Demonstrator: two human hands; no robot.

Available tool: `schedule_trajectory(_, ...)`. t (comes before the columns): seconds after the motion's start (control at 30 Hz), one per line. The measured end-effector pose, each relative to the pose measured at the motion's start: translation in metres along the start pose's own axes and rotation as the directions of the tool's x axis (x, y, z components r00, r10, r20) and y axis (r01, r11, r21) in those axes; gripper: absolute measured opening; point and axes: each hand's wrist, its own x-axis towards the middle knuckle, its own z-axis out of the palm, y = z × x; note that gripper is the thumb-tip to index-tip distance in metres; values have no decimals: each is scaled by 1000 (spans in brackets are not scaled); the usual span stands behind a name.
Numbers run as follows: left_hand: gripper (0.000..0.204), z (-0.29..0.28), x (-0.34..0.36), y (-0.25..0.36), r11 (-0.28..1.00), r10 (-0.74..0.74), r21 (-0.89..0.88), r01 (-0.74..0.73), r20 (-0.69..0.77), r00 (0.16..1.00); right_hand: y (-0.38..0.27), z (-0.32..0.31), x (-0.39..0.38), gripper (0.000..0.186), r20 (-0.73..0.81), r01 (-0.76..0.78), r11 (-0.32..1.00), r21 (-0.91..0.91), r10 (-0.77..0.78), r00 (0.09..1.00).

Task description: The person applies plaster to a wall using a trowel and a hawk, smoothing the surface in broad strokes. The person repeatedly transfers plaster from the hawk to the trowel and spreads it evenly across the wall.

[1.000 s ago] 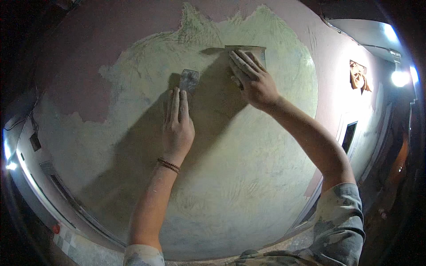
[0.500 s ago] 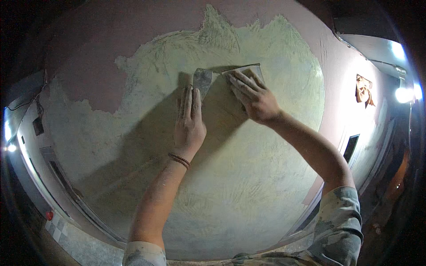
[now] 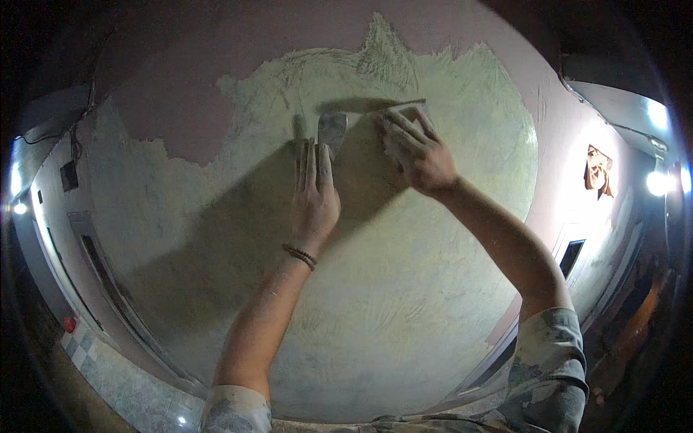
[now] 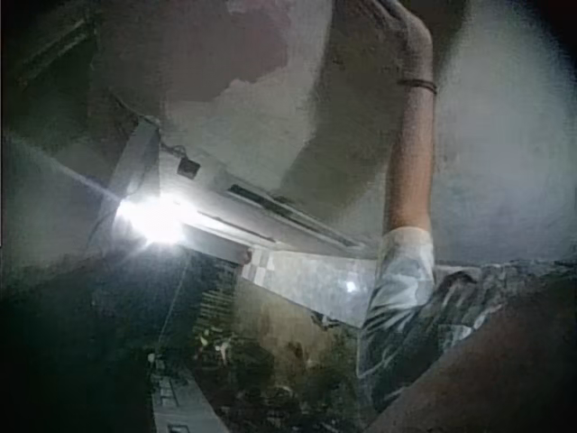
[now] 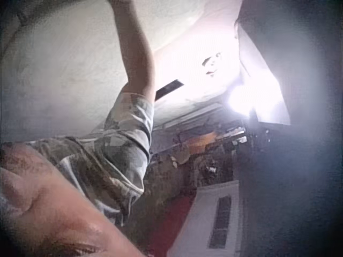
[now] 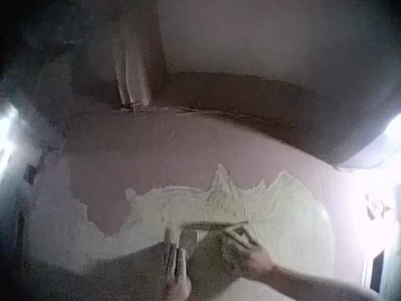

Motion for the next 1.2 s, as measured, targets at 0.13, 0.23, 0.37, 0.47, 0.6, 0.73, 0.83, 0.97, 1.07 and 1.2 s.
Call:
schedule_trajectory(0.13, 64, 2, -4, 0, 998, 42, -48, -45, -80, 996, 65, -10, 54, 54, -197, -261, 965, -22, 252, 947)
schedule_trajectory(0.23, 67, 1, -5, 2, 997, 21, -69, -27, -76, 997, 33, -7, 58, 58, -340, -281, 948, -148, 218, 915)
schedule_trajectory(0.37, 67, -1, -5, 1, 995, 2, -99, -9, -70, 998, -41, -2, 23, 44, 70, -82, 997, 10, 81, 994)
schedule_trajectory(0.47, 65, 1, -5, 0, 994, -8, -107, -1, -80, 997, -28, -5, 33, 49, -44, 68, 995, 69, -65, 997)
schedule_trajectory(0.6, 62, 5, -3, 0, 992, 22, -117, -38, -134, 991, 33, -15, 99, 51, -218, -275, 954, -122, 244, 945)
schedule_trajectory(0.73, 59, 3, -5, -2, 995, 30, -93, -40, -108, 994, -7, -10, 93, 47, -154, -343, 939, 12, 341, 927)
schedule_trajectory(0.83, 60, -1, -8, -5, 992, 8, -125, -16, -67, 998, -41, -12, 63, 43, 79, -28, 999, -23, 30, 996)
schedule_trajectory(0.97, 64, 2, -7, -5, 973, -25, -231, 8, -72, 997, -6, -16, 77, 39, 188, -143, 989, -28, 145, 971)
schedule_trajectory(1.07, 62, 8, -4, -3, 982, -4, -188, -21, -134, 991, 36, -5, 111, 46, 23, -346, 934, -91, 349, 937)
schedule_trajectory(1.2, 61, 10, -5, -3, 979, -56, -199, 34, -108, 993, 10, 16, 96, 38, -258, -228, 963, -146, 185, 948)
